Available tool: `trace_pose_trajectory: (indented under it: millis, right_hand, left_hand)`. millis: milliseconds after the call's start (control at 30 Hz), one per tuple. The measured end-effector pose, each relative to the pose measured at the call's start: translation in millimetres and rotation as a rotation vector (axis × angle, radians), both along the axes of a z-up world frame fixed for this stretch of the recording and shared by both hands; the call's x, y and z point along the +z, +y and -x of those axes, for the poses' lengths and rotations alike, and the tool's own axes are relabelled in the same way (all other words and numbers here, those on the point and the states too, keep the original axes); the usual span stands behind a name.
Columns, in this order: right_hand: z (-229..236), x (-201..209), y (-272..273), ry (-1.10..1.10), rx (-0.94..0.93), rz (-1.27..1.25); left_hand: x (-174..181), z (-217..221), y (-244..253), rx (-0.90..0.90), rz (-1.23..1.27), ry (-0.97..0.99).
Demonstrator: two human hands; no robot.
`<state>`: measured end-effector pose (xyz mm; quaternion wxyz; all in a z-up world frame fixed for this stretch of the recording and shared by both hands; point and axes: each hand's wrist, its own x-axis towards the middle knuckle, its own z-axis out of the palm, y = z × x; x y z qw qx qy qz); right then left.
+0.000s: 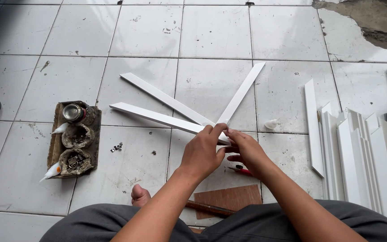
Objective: Assembling a white picture frame by applying glue to mitered joints and joining the pieces together.
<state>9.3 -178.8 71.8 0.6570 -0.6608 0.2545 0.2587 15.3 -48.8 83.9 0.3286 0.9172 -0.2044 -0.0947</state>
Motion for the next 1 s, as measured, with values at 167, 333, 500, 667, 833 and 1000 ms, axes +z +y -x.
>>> trace_pose_trajectory:
  millis: [167,333,500,667,833,1000]
  right_hand:
    - [2,-29,-11,-0.134,0.012,-0.069]
    - [6,-36,-12,-0.232,0.030,-0.100]
    - [10,-19,-6,-0.273,0.012,-0.098]
    - [8,-23,-7,-0.287,0.012,-0.084]
    - [4,-33,-11,-0.298,0.025,-0.069]
    - [3,-36,-12,-0.288,0.027,-0.016]
  left_hand:
    - [-13,3,0,0.014,-0.020,-0.147]
    - [-22,9,-5,0.028,-0.029,-0.255]
    - [-25,11,-8,0.100,-0.021,-0.313]
    - [-27,10,-7,0.115,0.002,-0.331]
    - [-33,7,-6,0.073,0.005,-0.295]
    - [-29,4,-5,0.020,-0.020,-0.244]
